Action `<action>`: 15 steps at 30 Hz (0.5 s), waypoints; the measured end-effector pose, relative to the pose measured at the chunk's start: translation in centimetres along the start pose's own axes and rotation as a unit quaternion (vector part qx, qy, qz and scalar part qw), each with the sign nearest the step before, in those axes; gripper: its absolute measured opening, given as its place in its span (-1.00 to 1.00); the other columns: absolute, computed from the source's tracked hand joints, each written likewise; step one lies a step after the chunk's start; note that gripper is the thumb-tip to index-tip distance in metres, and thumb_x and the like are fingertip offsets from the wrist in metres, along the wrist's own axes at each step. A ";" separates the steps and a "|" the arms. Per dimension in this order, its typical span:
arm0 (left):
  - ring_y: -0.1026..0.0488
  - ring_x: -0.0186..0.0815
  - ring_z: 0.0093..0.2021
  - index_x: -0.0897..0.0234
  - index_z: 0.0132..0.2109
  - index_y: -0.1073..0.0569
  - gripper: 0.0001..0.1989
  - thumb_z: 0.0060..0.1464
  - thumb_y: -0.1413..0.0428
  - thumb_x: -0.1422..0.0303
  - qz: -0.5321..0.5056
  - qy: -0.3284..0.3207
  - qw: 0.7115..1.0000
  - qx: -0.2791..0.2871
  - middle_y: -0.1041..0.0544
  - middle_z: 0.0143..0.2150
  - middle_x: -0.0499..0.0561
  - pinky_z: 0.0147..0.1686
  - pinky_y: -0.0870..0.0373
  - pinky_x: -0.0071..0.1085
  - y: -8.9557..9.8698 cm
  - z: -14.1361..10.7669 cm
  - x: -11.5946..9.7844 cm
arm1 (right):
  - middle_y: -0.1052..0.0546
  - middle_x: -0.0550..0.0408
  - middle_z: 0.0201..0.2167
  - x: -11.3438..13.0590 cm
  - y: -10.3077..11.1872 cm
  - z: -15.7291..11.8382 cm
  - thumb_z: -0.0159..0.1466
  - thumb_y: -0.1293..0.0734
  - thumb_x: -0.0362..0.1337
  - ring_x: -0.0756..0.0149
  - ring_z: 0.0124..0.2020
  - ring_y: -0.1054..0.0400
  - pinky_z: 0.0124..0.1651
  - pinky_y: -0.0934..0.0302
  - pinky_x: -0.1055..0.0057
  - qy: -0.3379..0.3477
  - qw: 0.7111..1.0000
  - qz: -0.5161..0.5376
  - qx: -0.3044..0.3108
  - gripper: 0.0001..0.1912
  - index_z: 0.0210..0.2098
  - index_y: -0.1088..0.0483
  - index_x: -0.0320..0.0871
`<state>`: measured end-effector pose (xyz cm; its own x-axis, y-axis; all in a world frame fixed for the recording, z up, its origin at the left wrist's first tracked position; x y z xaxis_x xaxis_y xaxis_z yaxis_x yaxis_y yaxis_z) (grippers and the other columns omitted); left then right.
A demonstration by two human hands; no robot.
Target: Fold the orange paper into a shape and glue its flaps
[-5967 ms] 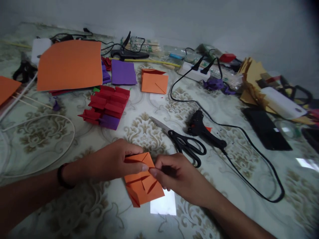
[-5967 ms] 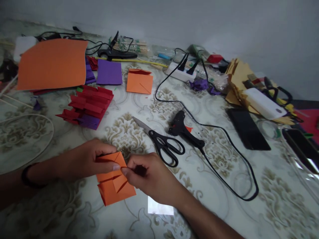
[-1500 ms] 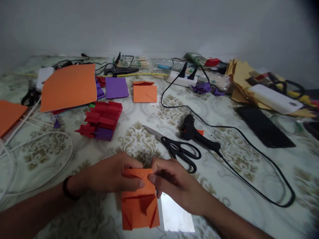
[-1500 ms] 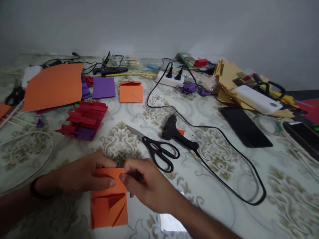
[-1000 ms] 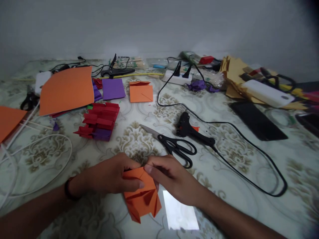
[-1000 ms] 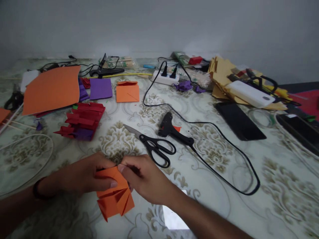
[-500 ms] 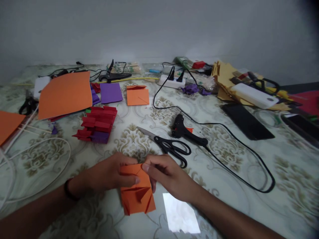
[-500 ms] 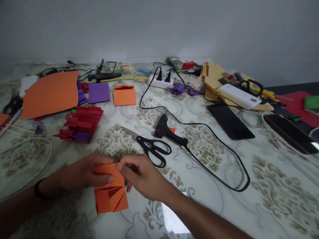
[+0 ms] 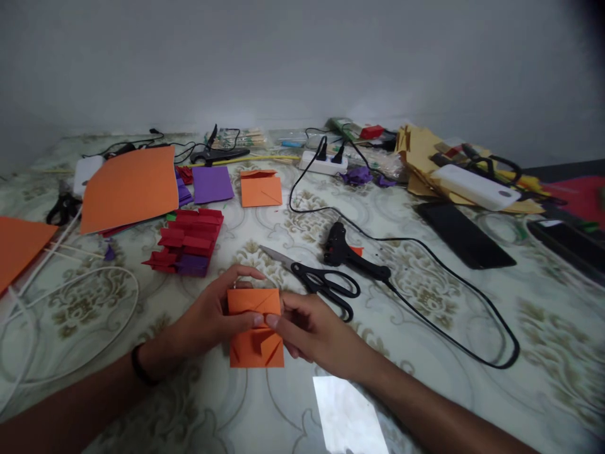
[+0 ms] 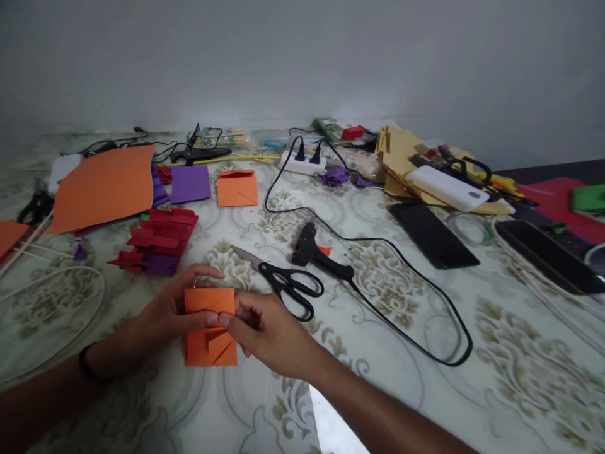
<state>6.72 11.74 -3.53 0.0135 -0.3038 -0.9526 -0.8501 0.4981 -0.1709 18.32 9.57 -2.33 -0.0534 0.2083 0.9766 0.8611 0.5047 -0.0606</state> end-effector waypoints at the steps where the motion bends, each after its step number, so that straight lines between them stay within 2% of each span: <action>1: -0.50 -0.38 -0.38 0.16 0.15 -0.37 -0.44 0.09 -0.42 0.30 -0.011 -0.006 1.000 -0.005 -0.57 -0.30 -0.10 -0.37 -0.46 -0.52 0.0 0.0 -0.1 | -0.32 0.30 -0.67 0.0 0.0 0.0 0.38 -0.41 0.09 0.53 -0.69 -0.10 -0.64 0.04 0.56 -0.001 1.000 -0.008 0.000 -0.55 -0.39 -0.34 -0.14; 9: -0.60 -0.31 -0.31 0.15 0.29 -0.27 -0.26 0.06 -0.44 0.32 -0.050 -0.017 0.999 -0.009 -0.65 -0.27 -0.05 -0.29 -0.54 -0.46 0.4 0.4 -0.1 | -0.30 0.33 -0.67 -0.5 0.3 -0.1 0.41 -0.33 0.06 0.53 -0.71 -0.09 -0.65 -0.01 0.58 -0.006 1.000 -0.011 -0.025 -0.61 -0.25 -0.40 -0.17; 10: -0.60 -0.31 -0.31 0.15 0.28 -0.30 -0.28 0.06 -0.45 0.32 -0.045 -0.013 0.999 -0.009 -0.65 -0.26 -0.05 -0.29 -0.54 -0.46 0.5 0.4 -0.1 | -0.30 0.33 -0.67 -0.5 0.3 -0.1 0.41 -0.33 0.07 0.53 -0.71 -0.10 -0.65 -0.02 0.58 -0.003 1.000 -0.007 -0.025 -0.61 -0.27 -0.39 -0.17; 12: -0.60 -0.29 -0.28 0.23 0.16 -0.46 -0.45 0.07 -0.44 0.28 -0.021 0.000 1.000 0.009 -0.67 -0.23 -0.01 -0.27 -0.54 -0.45 0.5 0.5 0.0 | -0.31 0.32 -0.66 -0.5 0.2 -0.1 0.39 -0.35 0.08 0.54 -0.71 -0.11 -0.65 -0.03 0.59 0.004 1.000 -0.004 -0.026 -0.59 -0.32 -0.35 -0.15; 14: -0.61 -0.24 -0.23 0.34 -0.04 -0.61 -0.64 0.09 -0.41 0.23 0.017 0.018 0.998 0.051 -0.69 -0.19 0.07 -0.21 -0.54 -0.41 0.1 0.4 0.0 | -0.30 0.32 -0.66 -0.5 0.2 -0.1 0.39 -0.35 0.10 0.54 -0.70 -0.12 -0.64 -0.05 0.59 0.013 1.000 -0.009 -0.024 -0.57 -0.35 -0.34 -0.15; 15: -0.61 -0.22 -0.22 0.38 -0.10 -0.64 -0.67 0.10 -0.39 0.21 0.037 0.026 0.996 0.073 -0.70 -0.18 0.10 -0.19 -0.54 -0.39 -0.3 0.4 0.0 | -0.29 0.31 -0.65 -0.5 0.1 -0.1 0.39 -0.35 0.10 0.53 -0.69 -0.13 -0.64 -0.07 0.59 0.017 0.999 -0.013 -0.024 -0.56 -0.34 -0.34 -0.15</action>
<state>7.13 11.92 -3.57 -0.0768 -0.3008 -0.9506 -0.7615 0.6331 -0.1388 18.50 9.47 -2.79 -0.0590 0.1662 0.9843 0.8827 0.4692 -0.0263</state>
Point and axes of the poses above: each hand's wrist, its own z-axis towards the middle knuckle, its own y-axis out of the back of the hand, x = y × z, the point moved 10 cm from there along z, towards the middle knuckle
